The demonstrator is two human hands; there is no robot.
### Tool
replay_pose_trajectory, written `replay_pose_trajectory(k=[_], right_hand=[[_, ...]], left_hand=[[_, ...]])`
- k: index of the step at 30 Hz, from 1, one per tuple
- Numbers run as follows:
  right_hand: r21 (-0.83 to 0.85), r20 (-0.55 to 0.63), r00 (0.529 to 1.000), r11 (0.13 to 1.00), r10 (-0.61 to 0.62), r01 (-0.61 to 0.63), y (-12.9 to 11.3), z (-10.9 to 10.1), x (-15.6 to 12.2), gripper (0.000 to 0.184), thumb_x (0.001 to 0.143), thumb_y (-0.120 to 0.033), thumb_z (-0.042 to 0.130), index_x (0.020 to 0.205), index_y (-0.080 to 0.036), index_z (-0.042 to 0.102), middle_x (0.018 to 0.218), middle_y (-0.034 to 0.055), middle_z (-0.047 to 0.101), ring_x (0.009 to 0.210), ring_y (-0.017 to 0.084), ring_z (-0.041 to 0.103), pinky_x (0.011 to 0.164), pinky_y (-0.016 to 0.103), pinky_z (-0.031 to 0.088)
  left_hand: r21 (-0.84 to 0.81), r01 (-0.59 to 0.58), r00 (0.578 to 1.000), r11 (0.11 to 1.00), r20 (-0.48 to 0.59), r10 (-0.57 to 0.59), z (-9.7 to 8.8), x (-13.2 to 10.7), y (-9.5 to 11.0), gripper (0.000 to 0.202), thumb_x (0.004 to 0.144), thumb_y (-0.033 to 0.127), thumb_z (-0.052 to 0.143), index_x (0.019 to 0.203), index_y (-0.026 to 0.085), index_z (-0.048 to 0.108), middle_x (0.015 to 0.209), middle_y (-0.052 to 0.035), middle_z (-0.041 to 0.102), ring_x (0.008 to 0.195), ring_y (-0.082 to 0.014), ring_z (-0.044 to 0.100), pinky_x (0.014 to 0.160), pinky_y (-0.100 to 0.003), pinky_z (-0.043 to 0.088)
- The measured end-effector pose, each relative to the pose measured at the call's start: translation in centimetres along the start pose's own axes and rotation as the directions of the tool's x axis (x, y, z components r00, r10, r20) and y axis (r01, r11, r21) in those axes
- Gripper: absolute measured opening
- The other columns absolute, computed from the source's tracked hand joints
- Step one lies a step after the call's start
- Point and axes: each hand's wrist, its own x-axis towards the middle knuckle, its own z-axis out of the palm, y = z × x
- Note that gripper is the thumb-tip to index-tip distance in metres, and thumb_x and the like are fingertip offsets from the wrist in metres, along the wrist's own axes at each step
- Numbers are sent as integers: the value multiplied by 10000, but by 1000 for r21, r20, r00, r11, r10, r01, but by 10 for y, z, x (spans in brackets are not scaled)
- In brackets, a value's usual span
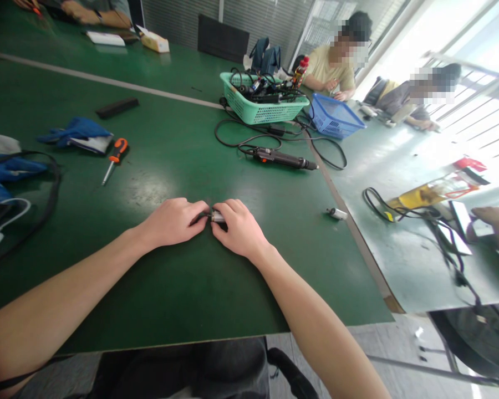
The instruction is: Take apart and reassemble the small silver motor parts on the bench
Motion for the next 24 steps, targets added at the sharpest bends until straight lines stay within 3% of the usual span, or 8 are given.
replay_pose_trajectory(k=[7,16,20,24], right_hand=[[-27,21,1000,1000,-14,14,0,-2,-1,304,941,-255,586,1239,-197,564,1115,109,632,1060,276,571,959,432,509],[-181,227,962,965,-149,192,7,-21,1,329,1060,-288,395,1311,-258,606,1232,133,592,1092,263,549,938,427,502],[-244,232,968,958,-94,151,37,-33,9,327,1037,-251,439,1322,-235,599,1230,128,621,1132,272,559,973,435,485],[-332,234,972,941,17,63,100,-56,18,339,1014,-226,453,1311,-193,615,1197,130,652,1117,274,586,975,426,484]], left_hand=[[-8,-30,1000,1000,3,30,3,0,-3,289,1011,367,414,986,206,652,786,-42,706,727,-224,663,647,-322,408],[-11,19,1000,1000,25,-19,2,1,-3,350,1013,488,434,1000,209,645,809,-43,719,750,-236,673,658,-323,416],[-24,34,998,999,47,-33,-2,1,-2,354,1006,502,445,1043,215,649,807,-45,722,759,-238,678,687,-329,438],[-62,39,998,997,57,-36,-3,0,-3,360,1013,480,417,1046,218,662,794,-46,722,745,-231,672,703,-336,455]])
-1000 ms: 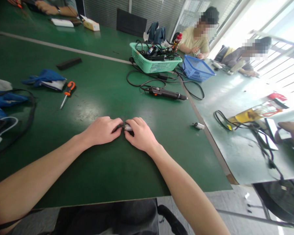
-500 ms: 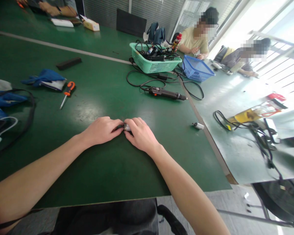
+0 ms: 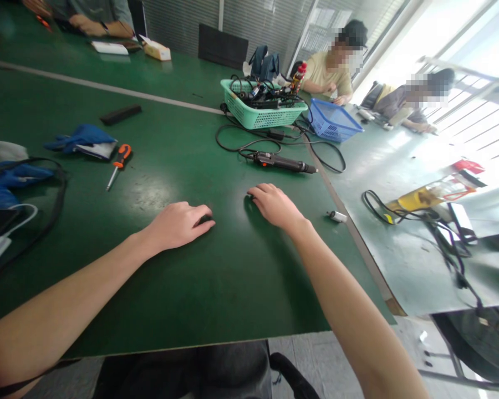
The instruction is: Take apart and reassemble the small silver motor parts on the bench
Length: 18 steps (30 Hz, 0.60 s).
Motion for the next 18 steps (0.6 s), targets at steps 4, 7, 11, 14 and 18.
replay_pose_trajectory(k=[4,7,11,14,18], right_hand=[[-35,49,987,988,154,-152,84,-5,-17,372,986,-199,477,1318,-157,639,1204,147,668,1085,261,616,1004,403,469],[-37,46,948,949,313,-312,135,-12,-49,374,994,-239,482,1312,-154,661,1223,172,666,1114,242,622,1024,380,439],[-6,18,916,916,402,-402,168,-17,-102,357,985,-270,484,1258,-184,696,1172,172,686,1119,253,642,992,408,466],[34,-29,899,900,436,-435,168,-12,-137,380,994,-313,454,1264,-189,692,1213,191,681,1154,260,638,1004,401,470],[28,-168,852,866,497,-499,142,1,-158,425,996,-343,402,1301,-205,664,1266,178,658,1216,305,593,1049,476,444]], left_hand=[[-6,-17,1000,1000,-1,17,1,0,-2,364,1018,455,402,1031,214,674,770,-46,713,737,-223,673,726,-342,469],[-6,-33,999,999,-8,33,2,1,-3,370,1024,443,389,1016,211,677,759,-43,709,728,-219,675,748,-353,476],[-6,-38,999,999,-10,38,4,1,-4,368,1025,442,385,1009,213,673,760,-41,707,726,-218,676,744,-351,474],[-3,-37,999,999,-8,37,5,1,-5,356,1023,435,390,1004,214,668,764,-38,709,731,-220,679,749,-355,474],[-9,-36,999,999,-14,36,6,2,-5,345,1021,427,394,1004,214,665,760,-36,712,732,-225,683,752,-362,475]])
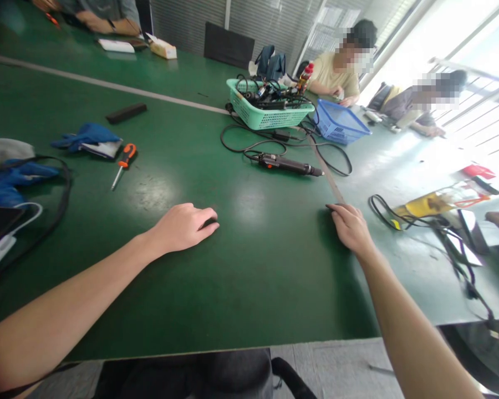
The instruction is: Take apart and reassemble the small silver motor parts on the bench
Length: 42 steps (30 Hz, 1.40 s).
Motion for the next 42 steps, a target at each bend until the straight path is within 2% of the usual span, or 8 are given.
replay_pose_trajectory(k=[5,11,16,20,25,32,38,42], right_hand=[[-15,-109,994,1000,12,-14,-68,13,-1,414,970,-288,388,1231,-199,696,1162,153,686,1132,311,604,1037,495,452],[128,-154,980,980,-129,150,-199,39,22,390,972,-215,388,1214,-176,691,1113,160,643,1082,323,550,1008,541,454],[220,-102,973,950,-205,223,-302,55,25,392,971,-152,382,1257,-152,650,1180,182,583,1161,320,478,1051,514,428],[259,-23,979,945,-202,201,-348,58,23,303,970,-173,421,1174,-188,644,1180,177,552,1158,332,464,1027,542,430],[288,-14,987,944,-162,159,-359,55,23,296,971,-197,431,1194,-213,625,1189,175,542,1173,351,463,1007,567,446],[283,-173,945,905,-277,317,-329,25,9,449,952,-167,418,1388,-196,521,1398,188,469,1316,371,401,1083,601,430],[153,-139,894,883,-426,444,-300,21,-5,356,980,-244,477,1313,-191,593,1281,177,543,1169,351,479,1000,551,498],[172,-118,887,870,-447,461,-297,26,-3,333,1003,-292,498,1311,-212,596,1229,162,565,1132,338,490,970,533,512]], left_hand=[[9,16,1000,1000,-6,-16,1,1,2,325,1012,409,400,1017,224,667,759,-34,719,703,-222,677,733,-357,480],[30,72,997,997,-39,-71,-1,-1,7,305,997,343,406,1029,224,685,762,-39,731,712,-220,688,743,-352,497],[28,243,964,970,-122,-238,-1,-1,9,309,965,322,438,1174,217,640,848,-66,755,780,-260,722,680,-343,491],[10,337,932,941,-148,-332,-3,-1,6,292,959,288,413,1148,222,625,833,-64,751,770,-265,727,617,-327,462],[32,354,928,935,-133,-347,-5,-1,6,296,960,273,399,1137,211,627,855,-78,756,774,-249,729,607,-311,456],[4,324,937,946,-138,-320,-5,-2,7,285,929,291,443,1142,228,622,817,-56,737,762,-262,719,629,-329,474],[23,287,954,958,-99,-283,-6,-2,10,303,898,321,478,1156,220,599,824,-58,729,721,-256,690,626,-331,472],[31,273,959,961,-85,-270,-9,0,12,422,907,318,479,1313,216,535,836,-47,737,730,-236,694,644,-313,480]])
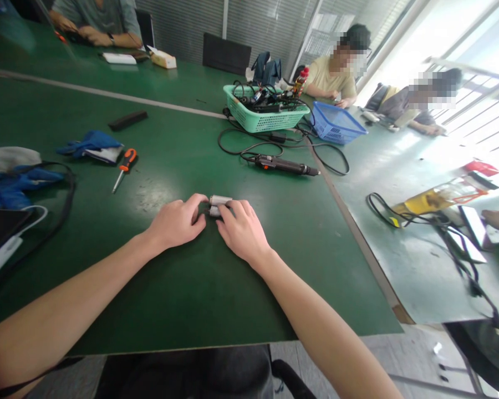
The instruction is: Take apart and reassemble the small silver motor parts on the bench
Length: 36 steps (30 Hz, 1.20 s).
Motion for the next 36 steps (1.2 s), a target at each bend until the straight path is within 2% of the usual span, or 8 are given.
replay_pose_trajectory(k=[4,9,15,24,29,32,36], right_hand=[[-35,36,999,999,7,-5,3,1,6,307,1010,-297,512,1277,-187,616,1171,161,581,1080,324,495,946,501,520],[-70,69,997,997,-27,32,7,-2,11,250,1017,-251,486,1201,-172,636,1138,150,594,1029,300,503,928,472,521],[52,69,996,997,-55,51,10,-13,0,193,947,-222,580,1128,-170,626,1096,128,593,1019,285,521,929,447,523],[202,98,994,977,52,-71,2,-14,-1,213,876,-161,610,1081,-196,568,1042,93,609,1010,270,565,897,424,525],[227,104,992,969,70,-92,5,-12,1,278,911,-272,666,1159,-197,566,1087,100,627,1030,281,576,907,442,521],[229,102,993,970,55,-78,7,-10,1,276,935,-297,658,1183,-198,589,1109,108,633,1046,279,582,929,445,518],[245,89,995,968,36,-57,10,-8,0,226,946,-294,648,1152,-204,625,1088,99,636,1041,267,589,932,433,518]], left_hand=[[56,-100,995,993,25,98,0,1,1,583,925,295,452,1504,239,416,867,-50,756,765,-252,712,710,-345,505],[100,-122,992,987,34,120,3,3,2,597,919,264,442,1515,260,416,893,-48,769,770,-266,715,733,-370,509],[88,-136,990,987,40,133,3,5,0,626,910,239,436,1534,255,395,834,-35,758,734,-262,698,720,-371,497],[61,-146,989,987,15,145,2,5,-2,638,896,219,460,1532,240,403,881,-43,757,754,-256,686,732,-367,481],[1,-175,984,985,18,175,-1,6,-2,525,894,238,469,1418,206,488,827,-28,731,730,-249,662,699,-357,458],[-29,-201,979,979,35,202,-2,7,-3,369,876,261,504,1230,191,582,832,-35,722,708,-238,632,691,-356,443],[-65,-245,968,967,37,248,0,7,-4,196,898,300,518,1048,208,605,823,-24,712,686,-218,594,689,-350,427]])
